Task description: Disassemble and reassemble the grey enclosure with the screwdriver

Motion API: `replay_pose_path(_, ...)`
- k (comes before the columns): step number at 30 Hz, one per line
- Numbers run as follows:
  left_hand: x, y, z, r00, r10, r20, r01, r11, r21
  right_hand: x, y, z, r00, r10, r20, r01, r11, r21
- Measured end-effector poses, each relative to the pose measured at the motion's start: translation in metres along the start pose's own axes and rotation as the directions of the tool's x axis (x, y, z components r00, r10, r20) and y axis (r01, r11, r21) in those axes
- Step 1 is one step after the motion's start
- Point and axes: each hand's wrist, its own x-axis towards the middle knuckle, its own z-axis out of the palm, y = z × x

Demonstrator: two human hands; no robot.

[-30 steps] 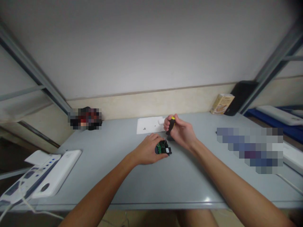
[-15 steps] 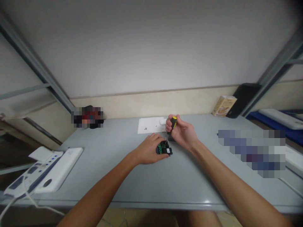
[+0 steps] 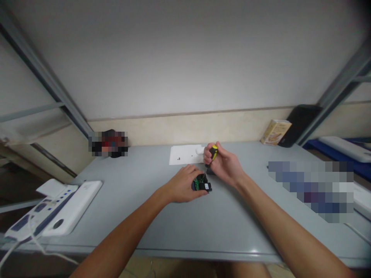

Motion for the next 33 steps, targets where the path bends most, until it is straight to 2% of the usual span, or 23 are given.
replay_pose_path(9, 0.0002, 0.0011, -0.0007, 1.000, -0.004, 0.004, 0.004, 1.000, 0.008, -0.0007, 0.0054, -0.0002, 0.998, -0.049, 0.046, 0.053, 0.995, -0.089)
replay_pose_path(15, 0.0000, 0.0005, -0.0008, 1.000, -0.010, 0.010, 0.009, 1.000, 0.005, 0.0008, 0.0020, 0.0008, 1.000, -0.021, -0.023, 0.019, 0.997, -0.073)
replay_pose_path(24, 0.0010, 0.0028, -0.0020, 1.000, -0.013, 0.020, 0.013, 1.000, 0.012, 0.0022, 0.0038, 0.0001, 0.995, -0.099, -0.018, 0.096, 0.991, -0.098)
replay_pose_path(28, 0.0009, 0.0048, -0.0042, 1.000, -0.018, 0.025, 0.017, 1.000, 0.015, 0.0030, 0.0007, 0.0020, 0.998, -0.039, -0.045, 0.037, 0.998, -0.043)
replay_pose_path(33, 0.0011, 0.0032, -0.0033, 1.000, -0.005, 0.018, 0.005, 1.000, 0.009, -0.0018, -0.0023, -0.0029, 0.995, -0.056, -0.080, 0.052, 0.998, -0.043)
